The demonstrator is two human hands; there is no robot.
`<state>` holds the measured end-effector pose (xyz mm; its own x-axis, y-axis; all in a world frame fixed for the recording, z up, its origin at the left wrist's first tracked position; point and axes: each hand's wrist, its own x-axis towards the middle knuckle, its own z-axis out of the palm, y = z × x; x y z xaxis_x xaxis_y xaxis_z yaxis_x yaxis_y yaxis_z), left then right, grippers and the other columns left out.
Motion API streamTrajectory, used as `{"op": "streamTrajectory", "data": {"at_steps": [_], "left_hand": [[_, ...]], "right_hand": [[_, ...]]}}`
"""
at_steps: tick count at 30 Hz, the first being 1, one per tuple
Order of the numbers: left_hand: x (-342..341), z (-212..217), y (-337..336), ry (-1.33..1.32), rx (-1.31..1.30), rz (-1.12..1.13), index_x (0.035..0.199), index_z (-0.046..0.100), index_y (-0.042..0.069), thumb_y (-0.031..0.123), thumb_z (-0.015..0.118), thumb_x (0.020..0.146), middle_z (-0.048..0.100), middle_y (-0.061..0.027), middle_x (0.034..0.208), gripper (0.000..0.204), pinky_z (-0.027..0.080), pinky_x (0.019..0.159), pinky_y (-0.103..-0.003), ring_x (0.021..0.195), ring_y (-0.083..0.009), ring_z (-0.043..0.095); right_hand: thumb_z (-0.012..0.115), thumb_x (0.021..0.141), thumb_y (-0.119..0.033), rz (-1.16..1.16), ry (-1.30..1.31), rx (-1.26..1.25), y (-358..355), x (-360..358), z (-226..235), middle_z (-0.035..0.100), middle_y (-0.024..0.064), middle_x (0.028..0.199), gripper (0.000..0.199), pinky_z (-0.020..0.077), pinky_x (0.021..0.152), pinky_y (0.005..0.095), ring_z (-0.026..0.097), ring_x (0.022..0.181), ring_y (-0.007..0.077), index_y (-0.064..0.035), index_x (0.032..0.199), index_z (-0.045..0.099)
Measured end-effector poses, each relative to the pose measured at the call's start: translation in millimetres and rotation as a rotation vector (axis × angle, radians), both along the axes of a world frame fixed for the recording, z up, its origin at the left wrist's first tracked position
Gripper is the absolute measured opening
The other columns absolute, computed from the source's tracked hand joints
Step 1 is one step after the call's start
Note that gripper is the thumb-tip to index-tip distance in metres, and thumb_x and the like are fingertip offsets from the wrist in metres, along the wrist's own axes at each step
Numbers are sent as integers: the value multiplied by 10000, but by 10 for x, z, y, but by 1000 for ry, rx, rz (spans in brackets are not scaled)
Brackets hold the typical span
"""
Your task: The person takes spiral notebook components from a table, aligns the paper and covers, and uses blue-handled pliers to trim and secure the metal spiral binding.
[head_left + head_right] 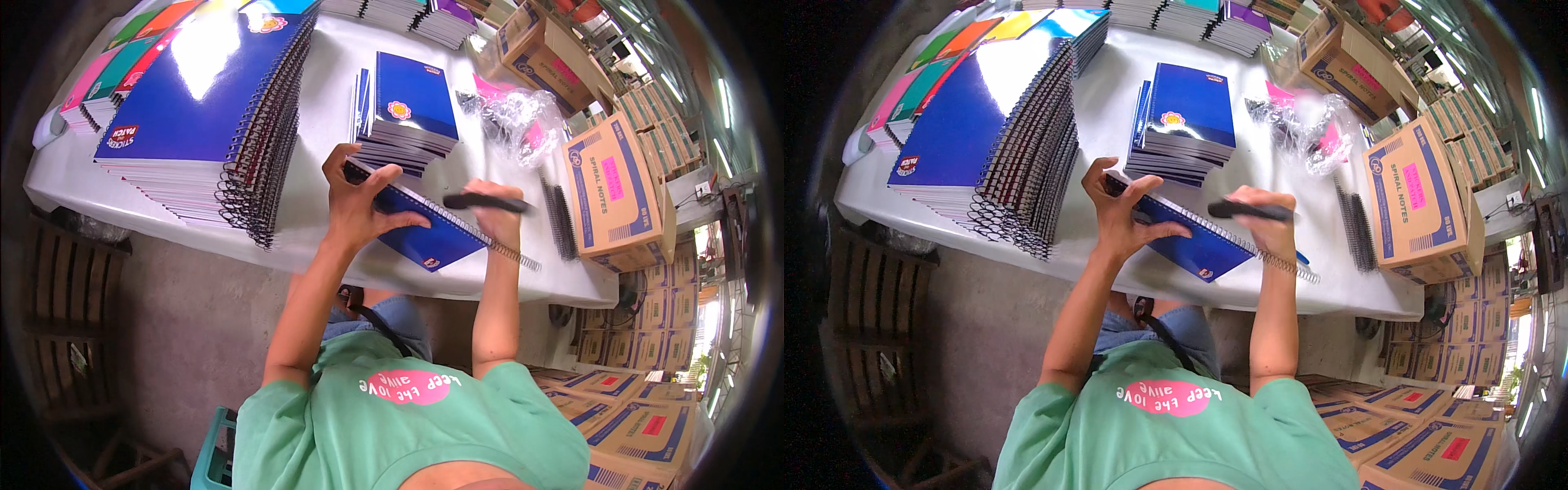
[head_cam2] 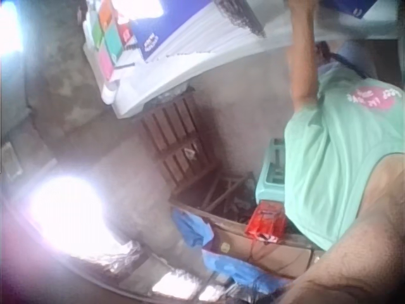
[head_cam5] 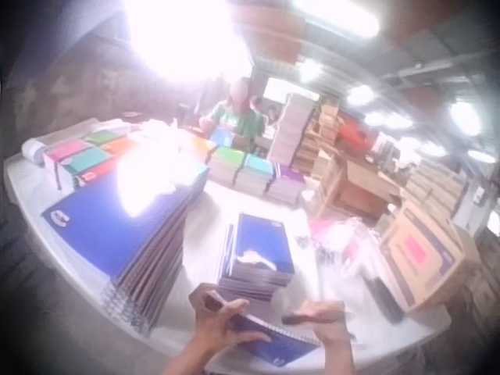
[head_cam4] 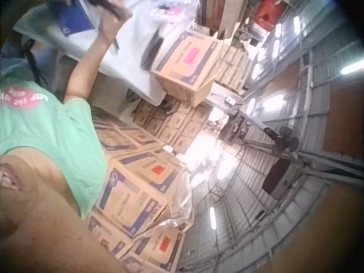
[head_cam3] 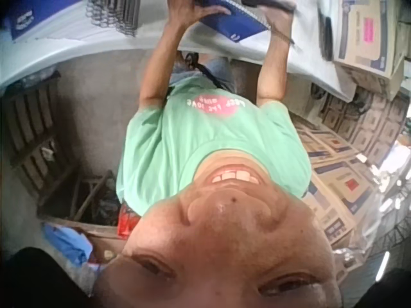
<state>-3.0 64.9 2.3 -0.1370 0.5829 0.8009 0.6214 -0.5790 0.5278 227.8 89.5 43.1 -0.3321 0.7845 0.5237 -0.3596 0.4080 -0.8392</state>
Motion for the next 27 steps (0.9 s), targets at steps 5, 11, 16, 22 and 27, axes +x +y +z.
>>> {"op": "streamTrajectory", "data": {"at_steps": [5, 11, 16, 22, 27], "left_hand": [[-25, 42, -32, -66, -60, -33, 959, 573, 223, 620, 827, 372, 259, -143, 1231, 752, 368, 871, -393, 1115, -314, 300], [-41, 128, -38, -110, -123, -74, 819, 575, 135, 527, 876, 378, 270, -133, 1182, 663, 472, 744, -364, 937, -272, 424], [-35, 74, 12, -219, -239, -155, 893, 503, 133, 559, 865, 351, 276, -118, 1179, 778, 415, 851, -385, 1076, -259, 364], [-33, 90, 38, -418, -253, -272, 982, 408, 77, 434, 925, 336, 271, -106, 1189, 901, 522, 549, -222, 871, -149, 506], [-9, 19, 113, -503, -291, -353, 1116, 228, 66, 406, 940, 315, 296, -97, 1145, 1124, 501, 579, -208, 819, -126, 500]], "right_hand": [[591, 654, 142, -249, -346, -100, -51, -192, 93, 686, 183, 885, 268, 528, 750, 333, 662, 831, 254, 15, 857, 711], [585, 637, 130, -263, -596, -11, -14, -331, 305, 692, 171, 888, 251, 522, 777, 318, 664, 837, 248, 50, 846, 698], [649, 635, 53, -89, -714, 109, 57, -402, 296, 683, 196, 889, 234, 515, 755, 318, 659, 853, 254, 50, 864, 697], [575, 648, 134, 53, -486, 196, 74, -434, 267, 695, 140, 910, 291, 504, 778, 268, 658, 875, 198, 40, 895, 695], [566, 654, 126, -7, -293, 8, 104, -455, 219, 696, 157, 910, 350, 509, 786, 257, 657, 843, 161, 35, 969, 688]]}}
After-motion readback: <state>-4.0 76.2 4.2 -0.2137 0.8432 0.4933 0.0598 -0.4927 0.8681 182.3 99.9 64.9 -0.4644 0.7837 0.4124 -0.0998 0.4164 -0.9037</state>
